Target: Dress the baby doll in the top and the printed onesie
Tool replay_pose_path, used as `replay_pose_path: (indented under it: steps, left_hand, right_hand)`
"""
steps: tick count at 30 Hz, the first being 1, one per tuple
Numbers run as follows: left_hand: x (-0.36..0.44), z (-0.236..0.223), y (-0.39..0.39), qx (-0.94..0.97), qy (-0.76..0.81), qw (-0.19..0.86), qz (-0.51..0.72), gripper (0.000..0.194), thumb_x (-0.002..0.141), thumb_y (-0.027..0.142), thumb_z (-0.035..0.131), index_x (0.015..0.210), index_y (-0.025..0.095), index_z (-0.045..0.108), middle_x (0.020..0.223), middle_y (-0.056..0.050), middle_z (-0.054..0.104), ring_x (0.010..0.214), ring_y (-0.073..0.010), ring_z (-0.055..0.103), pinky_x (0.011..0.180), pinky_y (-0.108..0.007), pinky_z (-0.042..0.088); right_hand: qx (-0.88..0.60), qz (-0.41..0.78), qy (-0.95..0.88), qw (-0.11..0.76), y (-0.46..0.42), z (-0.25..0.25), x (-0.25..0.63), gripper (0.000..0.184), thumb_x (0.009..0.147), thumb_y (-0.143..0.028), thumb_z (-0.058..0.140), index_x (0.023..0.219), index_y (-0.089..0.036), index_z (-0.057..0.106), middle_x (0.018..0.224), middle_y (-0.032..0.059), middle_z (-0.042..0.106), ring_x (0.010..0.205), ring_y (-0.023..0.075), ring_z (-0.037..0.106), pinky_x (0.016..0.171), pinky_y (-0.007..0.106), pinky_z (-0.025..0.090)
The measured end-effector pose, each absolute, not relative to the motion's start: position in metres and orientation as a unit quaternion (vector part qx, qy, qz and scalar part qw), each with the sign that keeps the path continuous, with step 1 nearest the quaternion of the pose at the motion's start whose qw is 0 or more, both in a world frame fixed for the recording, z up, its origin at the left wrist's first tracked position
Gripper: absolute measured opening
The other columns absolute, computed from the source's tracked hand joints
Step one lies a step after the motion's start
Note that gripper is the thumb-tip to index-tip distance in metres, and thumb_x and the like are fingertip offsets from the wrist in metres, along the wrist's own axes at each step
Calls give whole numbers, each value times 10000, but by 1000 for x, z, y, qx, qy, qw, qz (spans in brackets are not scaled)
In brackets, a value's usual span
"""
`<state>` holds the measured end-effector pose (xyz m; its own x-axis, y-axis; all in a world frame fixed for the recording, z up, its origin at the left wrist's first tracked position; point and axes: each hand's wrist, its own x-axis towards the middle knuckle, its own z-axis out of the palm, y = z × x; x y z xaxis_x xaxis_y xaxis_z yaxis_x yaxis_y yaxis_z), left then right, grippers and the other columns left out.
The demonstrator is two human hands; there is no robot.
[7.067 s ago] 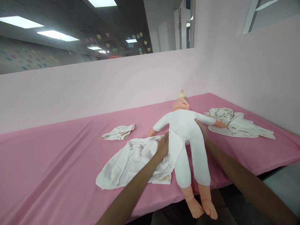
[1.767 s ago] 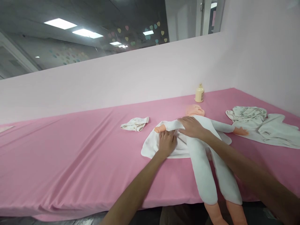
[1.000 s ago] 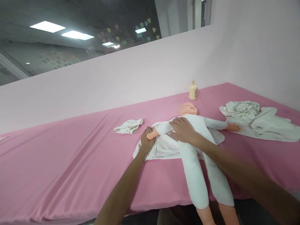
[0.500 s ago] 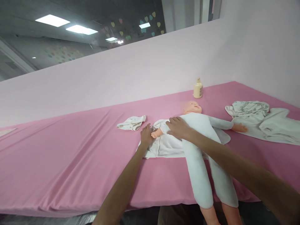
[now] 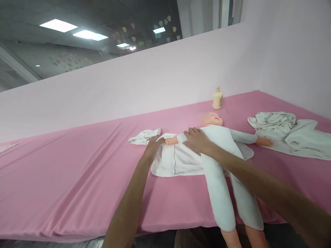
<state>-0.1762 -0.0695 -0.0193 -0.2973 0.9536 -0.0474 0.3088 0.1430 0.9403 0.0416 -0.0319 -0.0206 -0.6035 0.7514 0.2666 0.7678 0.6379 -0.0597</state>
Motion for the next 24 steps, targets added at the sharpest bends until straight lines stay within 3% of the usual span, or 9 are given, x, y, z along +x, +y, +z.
replay_pose_path:
  steps: [5,8,13,16,19,24]
  left_hand:
    - [-158,2,-81,425,581,409,561,338,632,304,705,928,197,582,664,36,598,571,-124,564,542,-216,432]
    - [-136,10,-93,459,569,422,536,328,668,331,696,945,209,571,678,35,609,538,-118,547,514,-214,417]
    - [-105,11,-110,600,544,436,393,273,754,334,618,991,200,620,958,-28,664,840,-179,617,719,-260,474]
    - [-98,8,-112,634,540,425,354,263,803,336,551,1016,194,612,1027,-36,648,967,-206,592,810,-291,463]
    - [-99,4,-110,632,553,415,351,265,821,330,531,1035,190,598,1019,-30,641,967,-204,576,812,-289,448]
    - [-102,2,-108,628,559,415,349,267,833,350,530,1046,197,584,1012,-19,620,929,-178,558,771,-258,434]
  right_hand:
    - [-452,-29,-879,150,-33,-20,39,376,939,-410,428,1173,-138,544,1126,158,577,1047,287,521,861,387,415]
    - [-453,-24,-881,134,-35,-19,37,394,934,-395,449,1210,-123,521,1146,167,578,1074,288,515,874,380,410]
    - [-446,-4,-886,124,-34,-18,38,611,879,-358,530,1419,-147,336,1203,163,564,1119,284,503,906,379,386]
    - [-431,-4,-895,118,-33,-17,39,498,868,-303,515,1355,-229,444,1167,134,570,1091,277,517,897,382,380]
    - [-421,-12,-902,99,-33,-15,39,337,871,-252,473,1192,-244,576,1099,124,580,1051,278,527,867,399,386]
    - [-418,-21,-904,90,-32,-12,37,294,883,-225,437,1125,-223,606,1104,132,573,1047,287,524,840,430,406]
